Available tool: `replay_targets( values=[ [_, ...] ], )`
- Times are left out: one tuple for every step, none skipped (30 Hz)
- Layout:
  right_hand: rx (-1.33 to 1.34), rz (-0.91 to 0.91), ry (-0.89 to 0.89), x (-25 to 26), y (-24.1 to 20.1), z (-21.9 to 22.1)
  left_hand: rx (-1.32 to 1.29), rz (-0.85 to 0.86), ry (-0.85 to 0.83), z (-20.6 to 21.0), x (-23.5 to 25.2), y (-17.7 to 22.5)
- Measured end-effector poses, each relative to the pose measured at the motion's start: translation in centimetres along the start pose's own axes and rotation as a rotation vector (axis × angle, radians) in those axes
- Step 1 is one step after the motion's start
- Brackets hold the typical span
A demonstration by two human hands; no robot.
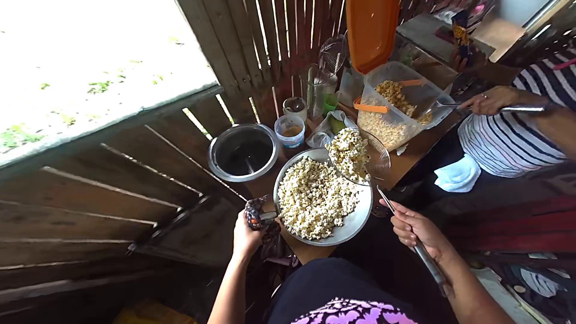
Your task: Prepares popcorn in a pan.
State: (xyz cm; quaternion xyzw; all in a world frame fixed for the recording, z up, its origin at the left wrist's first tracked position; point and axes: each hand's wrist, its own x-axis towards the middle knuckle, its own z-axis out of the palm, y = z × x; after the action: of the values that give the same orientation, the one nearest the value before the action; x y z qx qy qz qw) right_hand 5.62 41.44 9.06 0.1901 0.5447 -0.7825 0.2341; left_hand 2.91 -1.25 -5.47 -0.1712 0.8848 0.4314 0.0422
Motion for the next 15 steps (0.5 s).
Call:
replay_targets(
  values=[
    [-0.019,-0.006,-0.008,0.3,-1.4,0.0,-0.001,-0.003,0.002,0.0,-0.1,0.1],
    [-0.037,-0.016,-0.015,0.7,-3.0,-0.1,-0.003,-0.009,0.005,0.0,-0.1,0.1],
    [-0.05,-0.031,-0.029,1.3,-4.8,-0.3,-0.003,-0.012,0.012,0.1,-0.1,0.1],
    [-0.058,-0.051,-0.031,1.9,-6.6,-0.5,-0.003,-0.012,0.021,0.1,-0.1,0.0],
    [-0.068,-0.075,-0.01,2.6,-8.5,-0.8,-0.011,-0.009,0.031,0.3,-0.1,-0.1],
    [-0.079,-0.106,0.019,3.3,-10.5,-1.2,-0.023,-0.008,0.041,0.4,-0.2,-0.3],
    [-0.088,-0.14,0.052,4.2,-12.4,-1.7,-0.033,-0.01,0.051,0.5,-0.3,-0.4],
    [-0.111,-0.165,0.092,5.1,-14.3,-2.3,-0.044,-0.009,0.063,0.7,-0.4,-0.5],
    [-0.135,-0.19,0.142,6.1,-16.2,-2.9,-0.053,-0.006,0.075,0.8,-0.5,-0.6],
    [-0.168,-0.219,0.208,7.0,-17.8,-3.3,-0.065,0.002,0.086,0.8,-0.7,-0.7],
    [-0.211,-0.251,0.303,7.4,-19.4,-2.6,-0.079,0.007,0.096,0.9,-0.9,-0.8],
    [-0.277,-0.274,0.422,7.4,-20.7,-1.0,-0.093,0.009,0.104,1.0,-1.0,-0.9],
    [-0.345,-0.293,0.539,7.5,-21.7,0.3,-0.106,0.01,0.115,1.0,-1.1,-1.1],
    [-0.445,-0.295,0.641,7.9,-22.4,1.2,-0.114,0.009,0.122,1.1,-1.1,-1.3],
    [-0.583,-0.278,0.727,8.3,-22.7,1.7,-0.115,0.006,0.128,1.1,-1.2,-1.5]
  ],
)
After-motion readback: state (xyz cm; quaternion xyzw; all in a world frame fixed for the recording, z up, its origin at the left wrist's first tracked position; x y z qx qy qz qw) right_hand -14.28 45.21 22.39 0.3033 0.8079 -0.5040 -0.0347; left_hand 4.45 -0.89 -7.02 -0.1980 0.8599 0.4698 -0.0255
